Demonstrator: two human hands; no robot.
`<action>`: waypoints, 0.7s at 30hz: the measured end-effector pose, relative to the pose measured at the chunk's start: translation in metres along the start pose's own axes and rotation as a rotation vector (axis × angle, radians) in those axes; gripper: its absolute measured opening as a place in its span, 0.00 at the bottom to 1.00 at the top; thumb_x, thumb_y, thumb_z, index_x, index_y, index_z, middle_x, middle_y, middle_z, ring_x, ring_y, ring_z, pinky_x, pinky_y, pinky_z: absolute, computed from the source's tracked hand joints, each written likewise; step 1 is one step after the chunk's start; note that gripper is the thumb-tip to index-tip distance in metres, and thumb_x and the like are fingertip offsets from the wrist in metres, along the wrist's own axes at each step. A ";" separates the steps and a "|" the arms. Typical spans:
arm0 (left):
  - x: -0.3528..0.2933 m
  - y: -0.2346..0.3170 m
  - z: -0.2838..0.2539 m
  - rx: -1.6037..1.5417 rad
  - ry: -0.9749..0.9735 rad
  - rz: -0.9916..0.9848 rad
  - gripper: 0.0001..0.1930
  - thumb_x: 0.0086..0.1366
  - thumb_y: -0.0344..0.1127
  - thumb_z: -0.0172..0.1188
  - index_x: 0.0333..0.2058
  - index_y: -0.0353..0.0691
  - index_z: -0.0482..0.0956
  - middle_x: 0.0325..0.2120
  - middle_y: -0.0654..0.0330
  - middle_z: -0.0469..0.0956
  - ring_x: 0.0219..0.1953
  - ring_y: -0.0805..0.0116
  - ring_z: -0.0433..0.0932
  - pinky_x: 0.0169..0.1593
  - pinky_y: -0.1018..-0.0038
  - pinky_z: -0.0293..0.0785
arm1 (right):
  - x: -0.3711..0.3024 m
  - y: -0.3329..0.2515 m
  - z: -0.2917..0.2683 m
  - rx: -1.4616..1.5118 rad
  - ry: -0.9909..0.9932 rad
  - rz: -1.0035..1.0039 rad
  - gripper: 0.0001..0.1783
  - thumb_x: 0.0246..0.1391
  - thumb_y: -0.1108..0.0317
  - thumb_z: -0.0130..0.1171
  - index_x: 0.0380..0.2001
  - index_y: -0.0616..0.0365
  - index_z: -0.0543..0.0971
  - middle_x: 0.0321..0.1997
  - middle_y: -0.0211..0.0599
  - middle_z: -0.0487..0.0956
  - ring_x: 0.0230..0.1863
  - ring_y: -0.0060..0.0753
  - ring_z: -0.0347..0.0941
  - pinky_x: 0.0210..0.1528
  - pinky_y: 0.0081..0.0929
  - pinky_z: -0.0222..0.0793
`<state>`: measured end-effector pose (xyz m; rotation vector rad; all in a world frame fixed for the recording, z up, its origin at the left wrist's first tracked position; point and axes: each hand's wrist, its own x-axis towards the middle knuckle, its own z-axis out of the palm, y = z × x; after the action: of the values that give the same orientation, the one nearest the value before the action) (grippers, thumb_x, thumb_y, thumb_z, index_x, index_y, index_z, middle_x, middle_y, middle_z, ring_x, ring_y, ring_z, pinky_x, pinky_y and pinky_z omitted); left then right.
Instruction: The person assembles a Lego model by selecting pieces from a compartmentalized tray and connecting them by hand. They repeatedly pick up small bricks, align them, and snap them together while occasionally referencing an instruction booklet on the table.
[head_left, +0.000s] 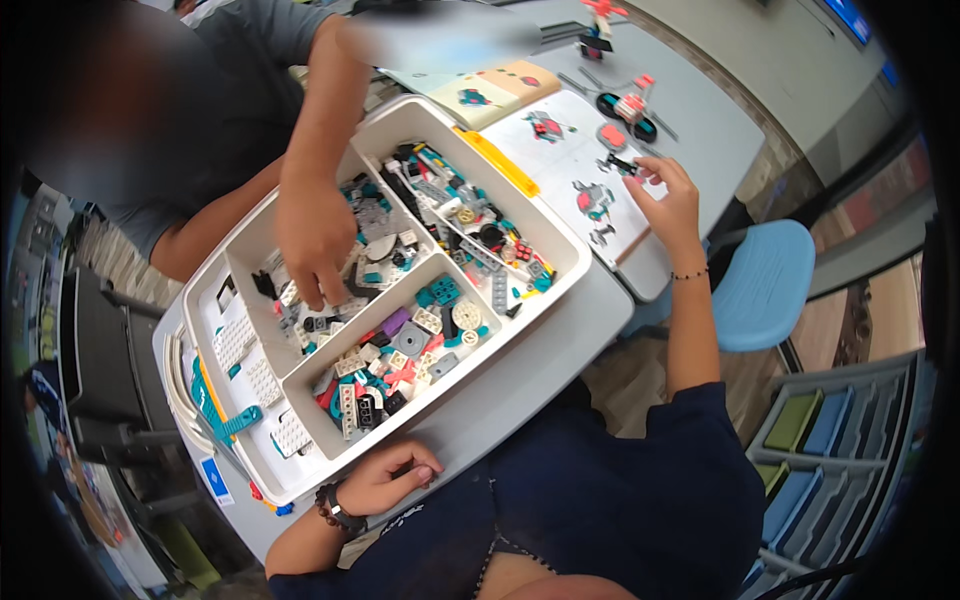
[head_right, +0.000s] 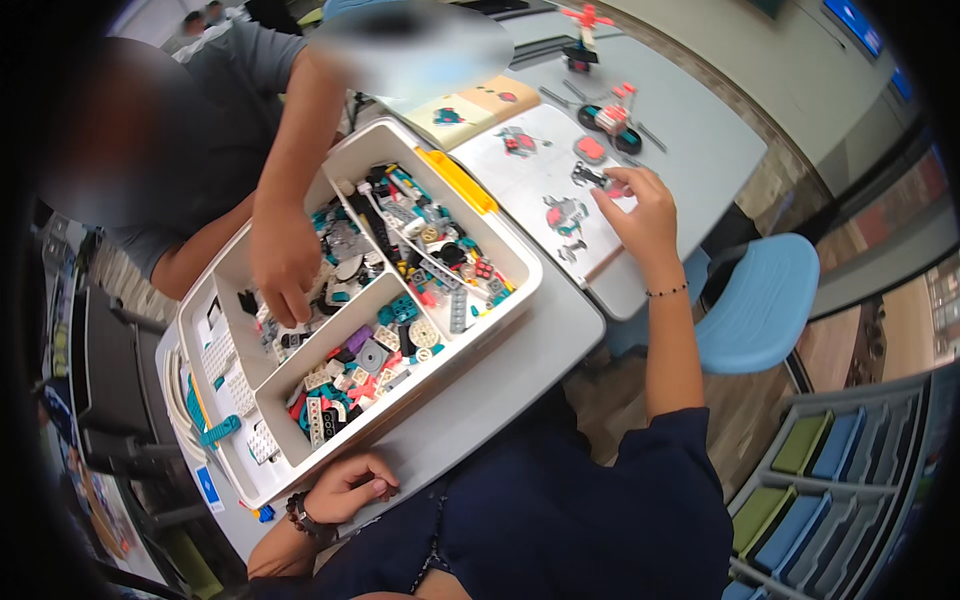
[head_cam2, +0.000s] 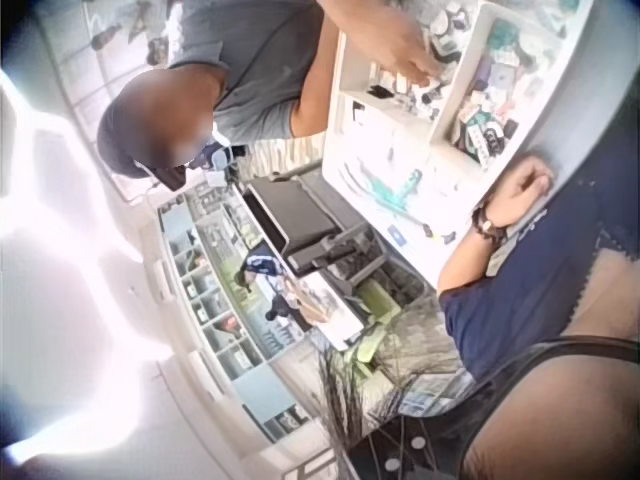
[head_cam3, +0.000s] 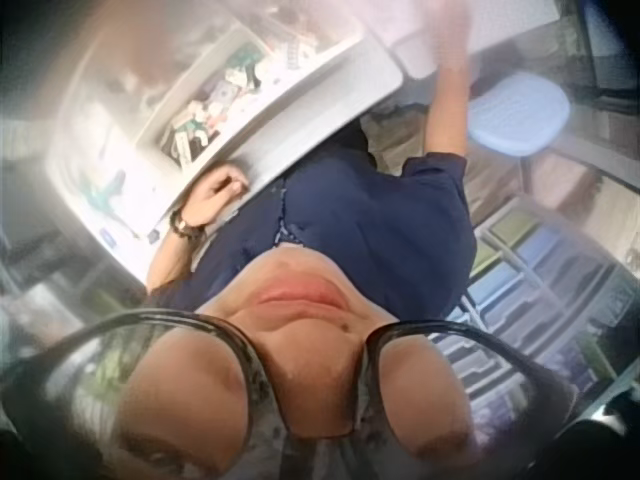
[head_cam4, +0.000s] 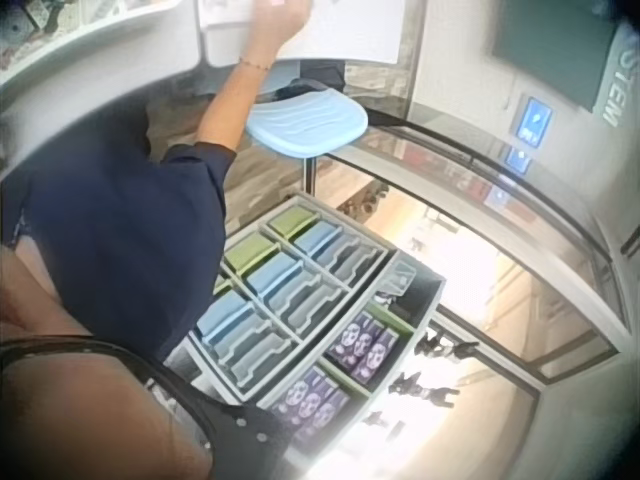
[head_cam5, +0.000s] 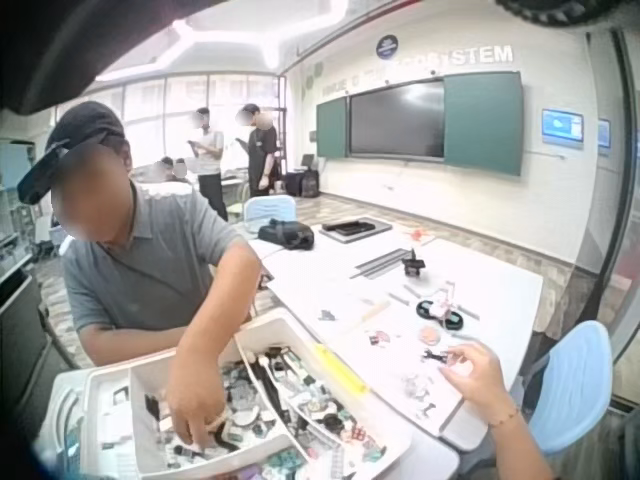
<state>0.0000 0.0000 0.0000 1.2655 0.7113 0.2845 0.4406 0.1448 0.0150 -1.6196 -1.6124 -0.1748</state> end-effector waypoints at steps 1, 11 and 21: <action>0.003 0.001 0.004 0.002 0.007 -0.001 0.07 0.62 0.31 0.48 0.37 0.35 0.71 0.29 0.65 0.70 0.30 0.80 0.67 0.37 0.82 0.65 | 0.003 0.001 0.002 0.007 0.011 -0.018 0.14 0.39 0.68 0.63 0.33 0.57 0.77 0.30 0.36 0.77 0.33 0.25 0.74 0.34 0.19 0.68; -0.003 0.004 -0.003 0.016 -0.020 0.015 0.09 0.64 0.34 0.45 0.36 0.35 0.70 0.24 0.68 0.67 0.29 0.81 0.65 0.35 0.82 0.63 | 0.065 -0.013 0.051 0.387 0.026 0.062 0.15 0.43 0.71 0.60 0.36 0.63 0.75 0.23 0.32 0.77 0.24 0.17 0.72 0.28 0.15 0.66; -0.004 -0.007 -0.002 -0.052 -0.068 0.089 0.10 0.65 0.37 0.44 0.36 0.38 0.69 0.24 0.69 0.65 0.27 0.83 0.63 0.32 0.84 0.62 | 0.055 0.012 0.101 0.758 -0.261 0.292 0.14 0.44 0.75 0.54 0.38 0.63 0.71 0.19 0.29 0.71 0.17 0.17 0.67 0.15 0.10 0.58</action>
<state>-0.0053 -0.0032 -0.0058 1.2533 0.5871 0.3298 0.4160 0.2517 -0.0218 -1.2693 -1.3546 0.7418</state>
